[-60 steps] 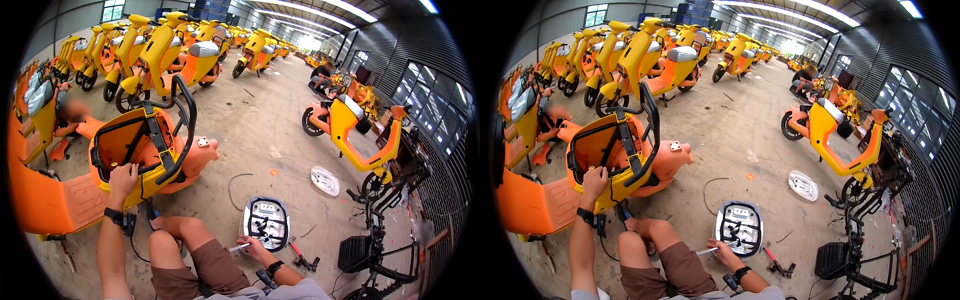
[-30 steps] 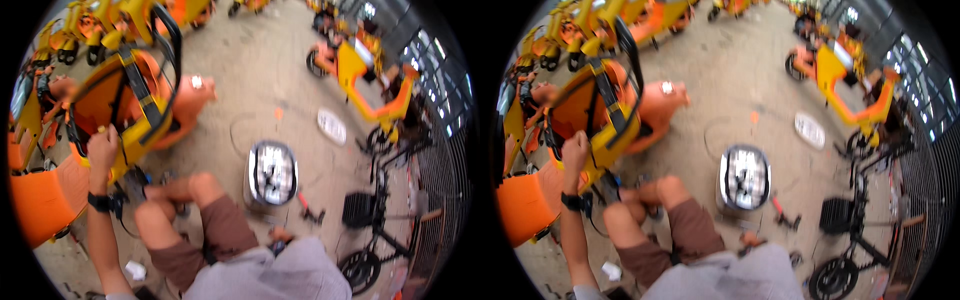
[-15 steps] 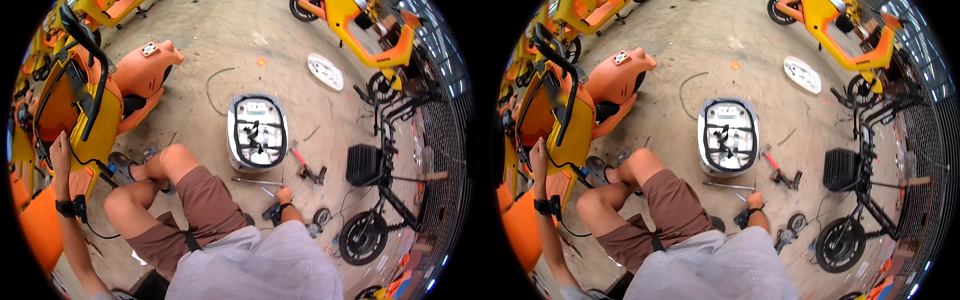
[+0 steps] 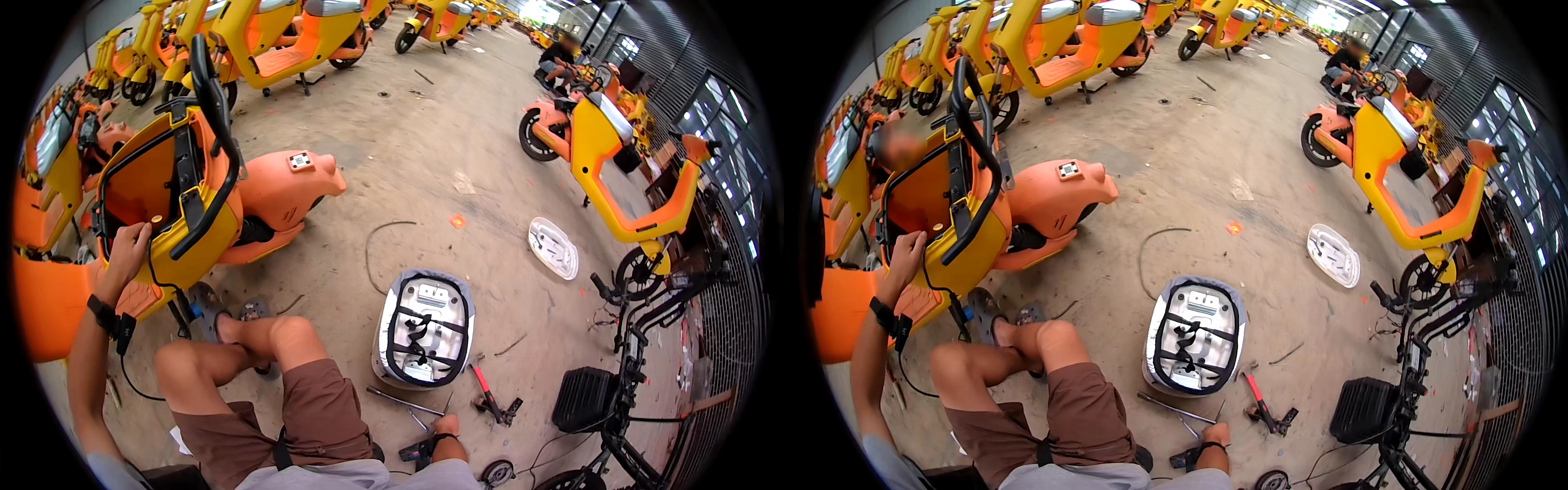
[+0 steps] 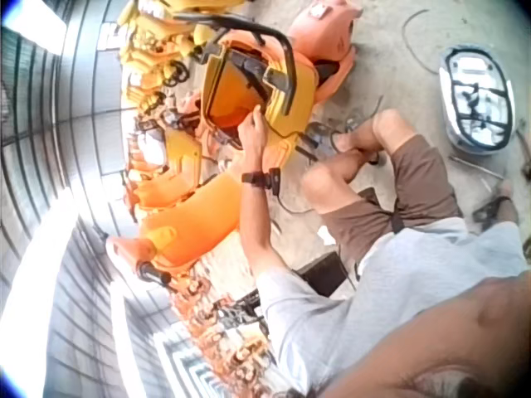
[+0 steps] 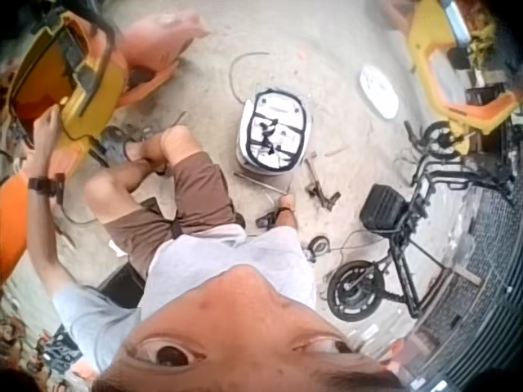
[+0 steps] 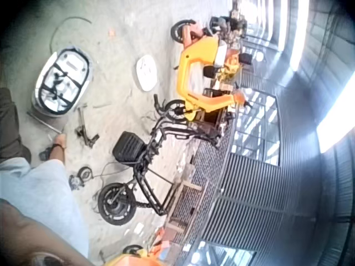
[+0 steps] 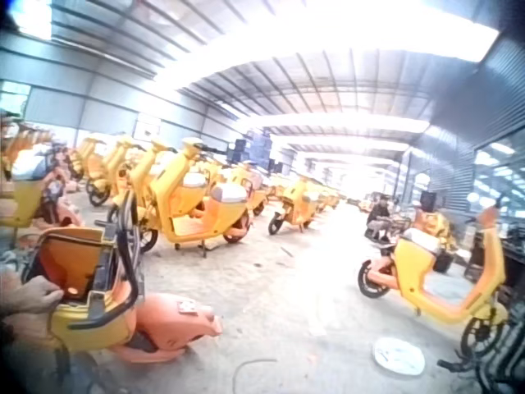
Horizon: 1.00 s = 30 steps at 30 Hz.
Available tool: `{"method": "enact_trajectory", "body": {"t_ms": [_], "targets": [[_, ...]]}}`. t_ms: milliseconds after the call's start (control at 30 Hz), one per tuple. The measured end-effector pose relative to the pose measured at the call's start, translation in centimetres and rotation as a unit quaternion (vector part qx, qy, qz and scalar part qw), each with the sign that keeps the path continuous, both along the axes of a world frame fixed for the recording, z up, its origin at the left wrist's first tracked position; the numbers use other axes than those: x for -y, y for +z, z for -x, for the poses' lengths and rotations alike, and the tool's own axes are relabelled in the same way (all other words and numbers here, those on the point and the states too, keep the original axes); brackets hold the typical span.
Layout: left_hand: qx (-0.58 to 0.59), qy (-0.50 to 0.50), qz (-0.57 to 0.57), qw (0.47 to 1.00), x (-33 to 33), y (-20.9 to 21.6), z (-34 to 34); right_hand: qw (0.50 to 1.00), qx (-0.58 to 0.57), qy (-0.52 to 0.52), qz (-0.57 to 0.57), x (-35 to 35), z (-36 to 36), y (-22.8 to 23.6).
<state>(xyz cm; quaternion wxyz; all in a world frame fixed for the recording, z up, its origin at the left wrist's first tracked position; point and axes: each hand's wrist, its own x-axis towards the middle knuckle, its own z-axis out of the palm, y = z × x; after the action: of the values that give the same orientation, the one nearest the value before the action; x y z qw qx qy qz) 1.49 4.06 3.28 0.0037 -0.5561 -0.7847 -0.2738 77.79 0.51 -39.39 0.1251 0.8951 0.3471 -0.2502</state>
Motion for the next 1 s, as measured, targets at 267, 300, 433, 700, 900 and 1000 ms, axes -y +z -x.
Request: {"method": "enact_trajectory", "body": {"t_ms": [267,300,433,700,900,1000], "targets": [[0.002,0.019,-0.003,1.000,1.0,1.5,-1.5,0.997,0.010,0.077,0.009,-0.8,1.1,2.0],[0.008,0.020,-0.003,1.000,0.6,1.4,-1.9,0.997,0.023,0.069,-0.008,-0.7,0.7,1.4],[-0.020,0.000,-0.009,1.000,0.3,1.4,-1.8,0.992,0.051,0.115,-0.021,-0.4,-0.3,-0.7],[0.031,0.032,-0.018,0.999,2.2,-0.6,0.5,0.990,-0.058,0.098,-0.083,-0.6,-2.2,3.3],[-0.018,0.045,-0.024,0.999,-1.7,-0.2,-1.3,0.966,-0.179,0.047,-0.179,0.7,-3.9,2.1],[-0.042,0.024,-0.047,0.998,-0.9,0.8,-1.5,0.919,-0.352,-0.108,-0.140,0.8,-3.3,5.0]]}}
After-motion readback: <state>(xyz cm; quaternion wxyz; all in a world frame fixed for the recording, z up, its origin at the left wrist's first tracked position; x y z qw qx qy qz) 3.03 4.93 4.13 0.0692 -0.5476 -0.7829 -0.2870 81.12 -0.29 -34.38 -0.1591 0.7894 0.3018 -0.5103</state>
